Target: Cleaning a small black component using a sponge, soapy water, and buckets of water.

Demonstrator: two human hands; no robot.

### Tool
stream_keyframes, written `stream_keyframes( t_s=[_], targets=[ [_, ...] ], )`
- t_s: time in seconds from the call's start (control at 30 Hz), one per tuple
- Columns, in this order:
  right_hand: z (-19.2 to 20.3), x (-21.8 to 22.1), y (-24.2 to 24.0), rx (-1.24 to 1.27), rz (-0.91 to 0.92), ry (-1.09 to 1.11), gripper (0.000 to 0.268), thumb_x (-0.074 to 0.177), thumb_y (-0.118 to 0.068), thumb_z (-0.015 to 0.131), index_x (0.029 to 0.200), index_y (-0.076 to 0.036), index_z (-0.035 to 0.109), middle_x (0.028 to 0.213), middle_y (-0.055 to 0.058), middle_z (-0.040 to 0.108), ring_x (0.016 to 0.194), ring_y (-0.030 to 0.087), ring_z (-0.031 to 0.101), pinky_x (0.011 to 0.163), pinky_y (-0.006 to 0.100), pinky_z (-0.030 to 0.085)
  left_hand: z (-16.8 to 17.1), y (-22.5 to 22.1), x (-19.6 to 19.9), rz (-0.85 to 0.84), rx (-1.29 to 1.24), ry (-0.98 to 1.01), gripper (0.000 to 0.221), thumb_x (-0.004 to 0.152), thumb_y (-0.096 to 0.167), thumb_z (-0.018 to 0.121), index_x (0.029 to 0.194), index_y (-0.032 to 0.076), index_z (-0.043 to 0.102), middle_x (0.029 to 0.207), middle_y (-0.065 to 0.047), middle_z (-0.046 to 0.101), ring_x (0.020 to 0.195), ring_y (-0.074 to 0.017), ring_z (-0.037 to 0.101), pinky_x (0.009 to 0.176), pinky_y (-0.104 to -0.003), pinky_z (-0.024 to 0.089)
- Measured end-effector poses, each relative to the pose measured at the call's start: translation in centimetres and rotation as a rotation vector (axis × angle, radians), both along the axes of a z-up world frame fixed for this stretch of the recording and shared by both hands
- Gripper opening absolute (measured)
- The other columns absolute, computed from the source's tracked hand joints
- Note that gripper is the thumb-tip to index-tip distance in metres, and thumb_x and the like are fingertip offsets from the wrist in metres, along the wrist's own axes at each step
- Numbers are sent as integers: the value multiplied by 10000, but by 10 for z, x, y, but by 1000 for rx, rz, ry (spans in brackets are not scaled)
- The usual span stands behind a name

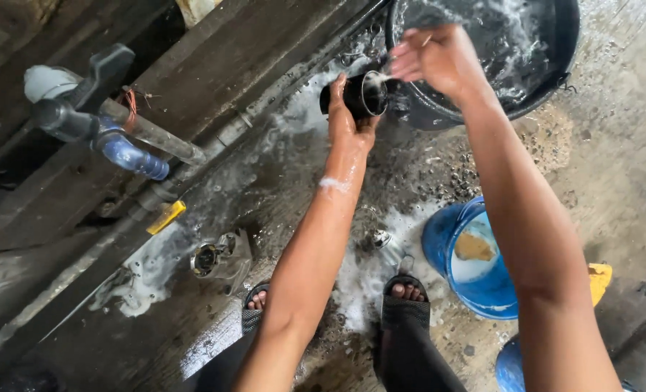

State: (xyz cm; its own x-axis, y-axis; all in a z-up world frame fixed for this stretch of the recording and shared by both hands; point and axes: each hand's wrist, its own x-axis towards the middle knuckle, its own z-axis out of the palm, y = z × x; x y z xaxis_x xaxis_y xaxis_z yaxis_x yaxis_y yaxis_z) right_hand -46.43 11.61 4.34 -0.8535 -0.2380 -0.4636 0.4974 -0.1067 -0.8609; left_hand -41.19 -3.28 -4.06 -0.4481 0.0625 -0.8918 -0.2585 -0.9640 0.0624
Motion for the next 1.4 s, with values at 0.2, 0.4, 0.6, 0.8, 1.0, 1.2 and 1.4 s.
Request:
stream_keyframes(
  t_s=[0.2,0.4,0.6,0.8,1.0,1.2,1.4],
  targets=[
    [-31,3,69,1266,140,155,366,1140,-188,427,1312,63,630,1237,300,663,1103,441,655,944,558,542,3,-3,8,55,54,149,494,694,417,819,1122,216,678,1116,-64,719,1008,-241,707,777,-416,620],
    [63,39,5,681,-69,-173,449,1110,-317,288,1193,-193,712,1113,5,789,1089,136,783,1252,433,395,5,5,8,18,36,142,525,695,464,806,1146,231,671,1136,-54,720,1030,-236,699,758,-439,619],
    [75,34,-30,260,314,93,430,1093,-277,399,1209,39,666,1235,225,729,1156,303,758,1049,353,632,-54,20,-5,66,81,273,456,777,504,772,1104,191,709,1009,-40,755,831,-241,728,667,-449,619],
    [21,3,25,782,-34,242,267,1125,-120,457,1291,-22,641,925,-37,758,743,38,741,668,148,665,-17,7,9,125,99,193,496,730,443,810,1145,205,680,1114,-94,730,1032,-284,704,811,-498,615],
    [-37,6,74,1277,152,-183,445,1192,-280,367,1353,101,531,1220,305,642,1021,362,687,857,402,619,-5,5,12,134,197,177,525,732,435,817,1141,132,692,1142,-139,726,1066,-324,699,875,-525,615],
    [110,51,-35,517,-22,-192,358,1123,-242,425,1271,-45,685,1179,154,796,843,101,847,285,73,364,-33,14,2,83,292,318,510,781,424,781,1134,67,695,1115,-180,732,999,-344,706,857,-515,625],
    [74,57,-44,428,355,374,331,1068,-85,403,1197,72,664,1212,243,730,1150,282,755,998,339,645,-45,5,12,51,524,414,604,887,526,708,1206,16,654,1146,-199,725,1047,-346,697,846,-495,635]
  ],
)
